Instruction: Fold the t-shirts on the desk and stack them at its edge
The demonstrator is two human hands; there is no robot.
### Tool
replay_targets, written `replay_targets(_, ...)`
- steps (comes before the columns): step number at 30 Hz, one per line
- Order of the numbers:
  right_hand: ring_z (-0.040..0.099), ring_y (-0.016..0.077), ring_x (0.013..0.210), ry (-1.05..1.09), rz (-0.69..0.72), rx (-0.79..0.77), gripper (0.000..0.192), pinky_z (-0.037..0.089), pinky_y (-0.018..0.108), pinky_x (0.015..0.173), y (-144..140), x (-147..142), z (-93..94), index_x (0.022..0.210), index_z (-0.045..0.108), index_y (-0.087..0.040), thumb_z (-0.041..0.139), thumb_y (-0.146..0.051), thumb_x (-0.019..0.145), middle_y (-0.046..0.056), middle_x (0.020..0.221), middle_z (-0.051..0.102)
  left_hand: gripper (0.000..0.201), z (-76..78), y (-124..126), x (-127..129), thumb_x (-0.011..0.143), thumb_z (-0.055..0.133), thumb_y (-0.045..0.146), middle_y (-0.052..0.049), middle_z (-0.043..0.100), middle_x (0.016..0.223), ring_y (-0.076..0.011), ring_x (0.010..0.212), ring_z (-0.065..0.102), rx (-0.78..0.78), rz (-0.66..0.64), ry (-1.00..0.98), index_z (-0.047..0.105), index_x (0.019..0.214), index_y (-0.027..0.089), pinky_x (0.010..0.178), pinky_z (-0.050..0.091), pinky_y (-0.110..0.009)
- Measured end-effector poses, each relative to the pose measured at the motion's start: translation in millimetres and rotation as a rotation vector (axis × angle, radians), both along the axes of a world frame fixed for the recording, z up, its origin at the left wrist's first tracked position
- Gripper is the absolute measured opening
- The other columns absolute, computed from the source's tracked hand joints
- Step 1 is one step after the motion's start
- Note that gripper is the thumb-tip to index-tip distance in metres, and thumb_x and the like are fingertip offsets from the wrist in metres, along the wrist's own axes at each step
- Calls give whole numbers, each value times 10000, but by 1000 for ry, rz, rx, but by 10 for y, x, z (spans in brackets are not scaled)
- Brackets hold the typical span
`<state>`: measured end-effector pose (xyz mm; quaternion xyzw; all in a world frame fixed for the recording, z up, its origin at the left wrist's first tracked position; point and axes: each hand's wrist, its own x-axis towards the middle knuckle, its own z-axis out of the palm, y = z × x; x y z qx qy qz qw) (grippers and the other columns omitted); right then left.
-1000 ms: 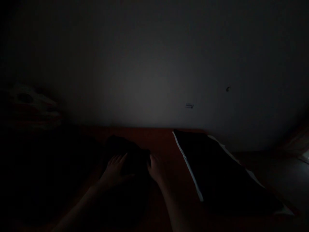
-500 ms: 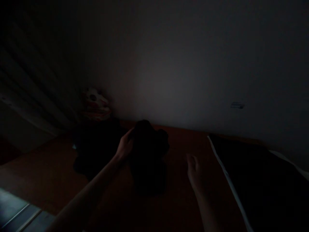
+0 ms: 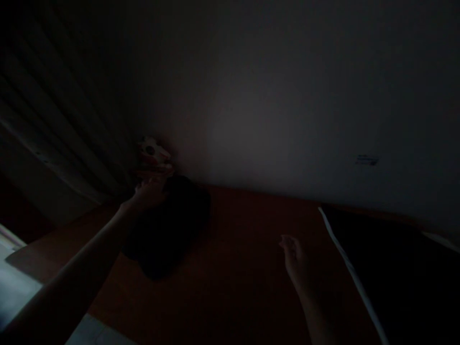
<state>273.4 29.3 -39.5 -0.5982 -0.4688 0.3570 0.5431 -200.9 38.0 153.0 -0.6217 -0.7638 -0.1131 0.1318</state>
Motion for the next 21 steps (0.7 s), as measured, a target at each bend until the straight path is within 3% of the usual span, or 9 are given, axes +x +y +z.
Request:
replay_targets(2, 720, 300, 949, -16, 7, -6, 634, 529, 422, 869, -13, -12, 10, 991, 639, -226, 585, -788, 703, 110, 924, 760, 473, -269, -63, 347, 898, 555, 284, -241, 534, 1449, -428, 1317, 525, 16, -93, -33, 591, 1346, 136, 1053, 440, -637)
replay_targets(6, 721, 297, 954, -2, 12, 12, 629, 532, 413, 866, -42, -11, 25, 991, 646, -224, 599, -786, 714, 113, 924, 760, 295, -876, -132, 1259, 942, 511, 230, -133, 645, 1305, -272, 1184, 617, 74, -591, -228, 686, 1177, 196, 1074, 471, -445)
replay_targets(9, 725, 288, 933, 3, -2, 18, 617, 540, 405, 854, -64, 4, 44, 1000, 657, -220, 601, -777, 739, 104, 902, 757, 245, -1296, -123, 1825, 923, 545, 228, -117, 681, 1196, -253, 1078, 656, 34, -740, -393, 696, 1115, 210, 983, 527, -411)
replay_targets(11, 728, 287, 910, 7, -29, 39, 628, 551, 403, 829, -77, 6, 54, 992, 658, -217, 592, -789, 739, 107, 910, 755, 255, -1500, -101, 2059, 921, 531, 225, -122, 683, 1149, -248, 1042, 669, 49, -718, -537, 679, 1126, 194, 937, 550, -398)
replay_targets(14, 732, 278, 900, -73, -14, 98, 636, 565, 400, 797, -86, -16, 40, 1007, 641, -211, 486, -795, 809, 123, 936, 750, 263, -1665, -65, 2187, 916, 515, 260, -129, 688, 1104, -246, 990, 686, 53, -673, -731, 664, 1116, 175, 901, 565, -405)
replay_targets(17, 733, 246, 906, -262, 51, 114, 585, 567, 378, 798, -78, -53, 16, 1064, 626, -203, 338, -694, 932, 124, 965, 746, 319, -1713, -16, 2128, 885, 568, 374, -110, 711, 1120, -250, 1017, 696, 19, -686, -931, 651, 1135, 195, 930, 560, -413)
replay_targets(21, 722, 205, 856, -470, 137, 75, 307, 554, 326, 788, -58, 83, 126, 949, 684, -233, 531, -497, 914, 53, 910, 758, 444, -1710, 85, 2005, 810, 609, 533, -97, 736, 1103, -278, 1046, 699, 65, -458, -1221, 640, 1101, 199, 931, 563, -428)
